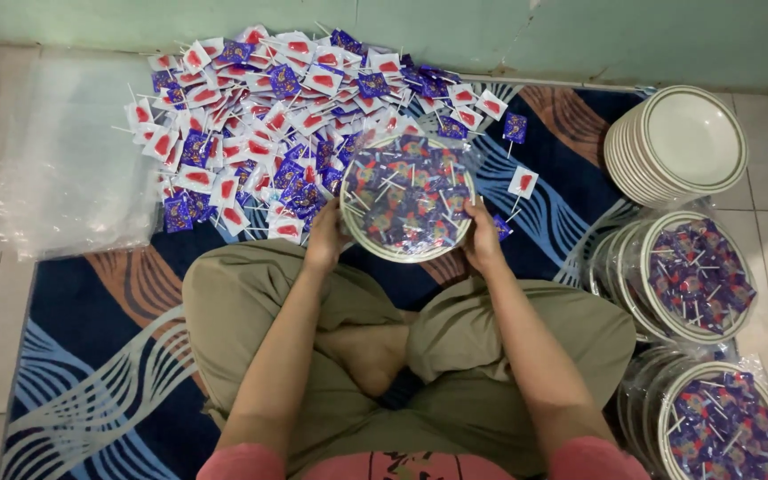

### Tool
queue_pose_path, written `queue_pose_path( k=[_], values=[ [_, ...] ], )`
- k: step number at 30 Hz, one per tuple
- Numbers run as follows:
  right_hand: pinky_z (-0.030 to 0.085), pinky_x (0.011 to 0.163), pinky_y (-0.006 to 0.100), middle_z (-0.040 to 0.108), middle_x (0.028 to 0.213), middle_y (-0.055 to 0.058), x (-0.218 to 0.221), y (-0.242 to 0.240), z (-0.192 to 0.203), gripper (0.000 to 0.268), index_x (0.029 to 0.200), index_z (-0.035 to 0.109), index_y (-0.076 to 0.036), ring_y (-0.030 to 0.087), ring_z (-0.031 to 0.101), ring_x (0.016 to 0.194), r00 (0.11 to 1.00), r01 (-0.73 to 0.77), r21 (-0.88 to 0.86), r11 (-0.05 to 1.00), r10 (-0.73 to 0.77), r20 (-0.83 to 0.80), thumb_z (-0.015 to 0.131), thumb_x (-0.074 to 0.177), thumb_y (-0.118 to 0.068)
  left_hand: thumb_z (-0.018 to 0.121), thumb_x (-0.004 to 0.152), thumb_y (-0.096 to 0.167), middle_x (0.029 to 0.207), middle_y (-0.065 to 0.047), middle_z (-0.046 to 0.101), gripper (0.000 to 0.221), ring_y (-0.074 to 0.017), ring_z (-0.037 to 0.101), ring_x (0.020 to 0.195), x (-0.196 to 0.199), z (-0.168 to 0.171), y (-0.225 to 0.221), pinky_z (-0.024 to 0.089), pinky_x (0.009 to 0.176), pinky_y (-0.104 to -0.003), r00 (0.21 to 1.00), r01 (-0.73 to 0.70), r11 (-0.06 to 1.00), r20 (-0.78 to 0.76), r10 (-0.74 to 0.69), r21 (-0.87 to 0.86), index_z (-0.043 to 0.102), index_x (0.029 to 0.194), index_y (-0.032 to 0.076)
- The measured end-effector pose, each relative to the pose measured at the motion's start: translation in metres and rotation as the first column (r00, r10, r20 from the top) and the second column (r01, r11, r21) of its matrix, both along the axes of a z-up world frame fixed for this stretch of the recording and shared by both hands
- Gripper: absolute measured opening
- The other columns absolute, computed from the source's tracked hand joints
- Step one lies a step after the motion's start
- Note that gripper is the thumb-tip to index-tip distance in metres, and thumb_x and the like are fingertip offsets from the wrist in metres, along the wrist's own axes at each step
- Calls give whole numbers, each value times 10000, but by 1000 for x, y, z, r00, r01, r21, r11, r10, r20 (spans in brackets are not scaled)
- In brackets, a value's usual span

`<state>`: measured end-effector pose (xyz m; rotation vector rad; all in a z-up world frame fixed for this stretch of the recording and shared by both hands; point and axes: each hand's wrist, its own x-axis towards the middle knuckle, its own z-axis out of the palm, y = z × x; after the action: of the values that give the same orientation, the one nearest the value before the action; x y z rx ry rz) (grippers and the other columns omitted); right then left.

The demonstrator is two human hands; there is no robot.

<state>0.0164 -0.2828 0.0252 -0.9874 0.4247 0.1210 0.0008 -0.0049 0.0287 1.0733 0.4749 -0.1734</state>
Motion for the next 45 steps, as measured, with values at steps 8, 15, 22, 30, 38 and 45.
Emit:
queue_pose_path(
  k=[8,15,22,30,38,45],
  values=[
    [659,747,449,619,868,73,-2,-2,-10,389,1213,609,-142,253,717,856,986,-148,-68,987,153,73,620,824,-151,488,987,311,1471,-283,480,544,-398,419,1403,-20,97,-22,333,1122,-594,999,10,991,41,-15,130,549,1421,-12],
    [547,907,340,541,1000,35,-8,-2,-19,453,1226,554,-140,202,579,967,971,-152,-296,943,198,132,584,775,-123,444,1111,318,1616,-280,275,595,-391,212,1519,-15,-3,-1,144,1257,-549,966,5,978,251,-58,208,310,1562,-46],
    [550,978,437,623,1287,154,-4,0,-13,576,1484,519,-215,294,634,1109,996,-84,-105,991,80,-40,610,926,-325,495,1097,266,1162,-84,536,208,-213,474,1164,-7,1,-13,375,1069,-431,966,-41,990,260,5,133,571,1162,83],
    [600,906,475,683,1237,133,0,-6,-37,500,1332,629,-166,304,699,1045,986,10,134,991,13,-165,732,905,-405,538,1074,272,925,-10,625,136,-144,629,897,4,-23,-3,526,797,-306,985,-2,1000,172,3,-6,562,1083,138],
    [600,900,496,726,1114,205,-4,2,-14,447,1192,701,-64,349,717,987,976,59,243,968,-4,-219,669,871,-373,538,1058,269,982,-106,698,167,-228,705,925,2,-7,-8,580,789,-376,996,9,994,86,0,-105,547,1129,118],
    [453,1121,489,625,1377,205,-9,7,21,714,1389,607,-111,348,600,1274,979,166,100,981,-151,-137,536,961,-678,460,1082,333,1269,-225,653,351,-368,658,1174,-2,24,-37,530,995,-536,995,26,969,104,-1,-244,450,1337,93]
  ],
)
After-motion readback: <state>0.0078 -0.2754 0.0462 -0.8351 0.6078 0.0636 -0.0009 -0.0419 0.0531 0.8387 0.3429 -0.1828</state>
